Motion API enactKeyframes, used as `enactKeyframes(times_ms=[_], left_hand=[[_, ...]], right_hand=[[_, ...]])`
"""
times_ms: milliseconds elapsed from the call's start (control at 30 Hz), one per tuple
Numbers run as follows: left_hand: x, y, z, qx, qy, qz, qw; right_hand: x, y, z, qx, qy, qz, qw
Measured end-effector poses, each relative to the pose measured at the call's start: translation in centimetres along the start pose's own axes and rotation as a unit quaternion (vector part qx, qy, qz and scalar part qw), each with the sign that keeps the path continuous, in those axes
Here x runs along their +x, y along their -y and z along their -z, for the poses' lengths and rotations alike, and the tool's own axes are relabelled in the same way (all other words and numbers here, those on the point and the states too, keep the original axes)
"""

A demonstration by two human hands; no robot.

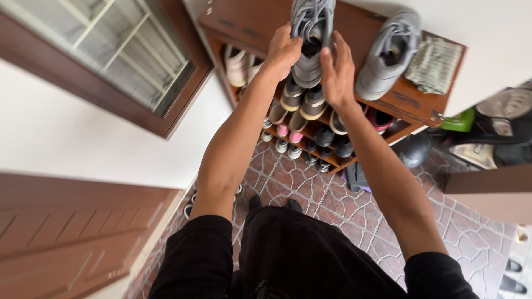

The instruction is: The person removes several pairs of shoes from a wooden shoe rack and places them on the floor. Then, using a cloth, the person wipes the top surface of the shoe rack.

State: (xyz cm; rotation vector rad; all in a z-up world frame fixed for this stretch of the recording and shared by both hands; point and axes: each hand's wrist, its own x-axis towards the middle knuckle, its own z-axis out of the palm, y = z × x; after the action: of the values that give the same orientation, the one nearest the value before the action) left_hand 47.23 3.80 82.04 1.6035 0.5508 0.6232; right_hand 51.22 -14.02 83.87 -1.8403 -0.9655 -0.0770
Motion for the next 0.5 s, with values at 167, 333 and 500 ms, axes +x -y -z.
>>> enactKeyframes(times_ms=[167, 333, 500], left_hand=[[-2.9, -0.4, 2.9, -0.006, -0.034, 0.031, 0.999], [-6.3, -1.5, 5.7, 0.024, -0.073, 0.047, 0.996], [-9.4, -0.7, 8.5, 0.063, -0.129, 0.079, 0.986]], right_hand=[[0.7, 1.0, -1.7, 0.220, 0.106, -0.109, 0.964], [0.8, 2.1, -3.7, 0.287, 0.185, -0.175, 0.924], [-0.4, 2.6, -6.4, 0.290, 0.236, -0.154, 0.915]])
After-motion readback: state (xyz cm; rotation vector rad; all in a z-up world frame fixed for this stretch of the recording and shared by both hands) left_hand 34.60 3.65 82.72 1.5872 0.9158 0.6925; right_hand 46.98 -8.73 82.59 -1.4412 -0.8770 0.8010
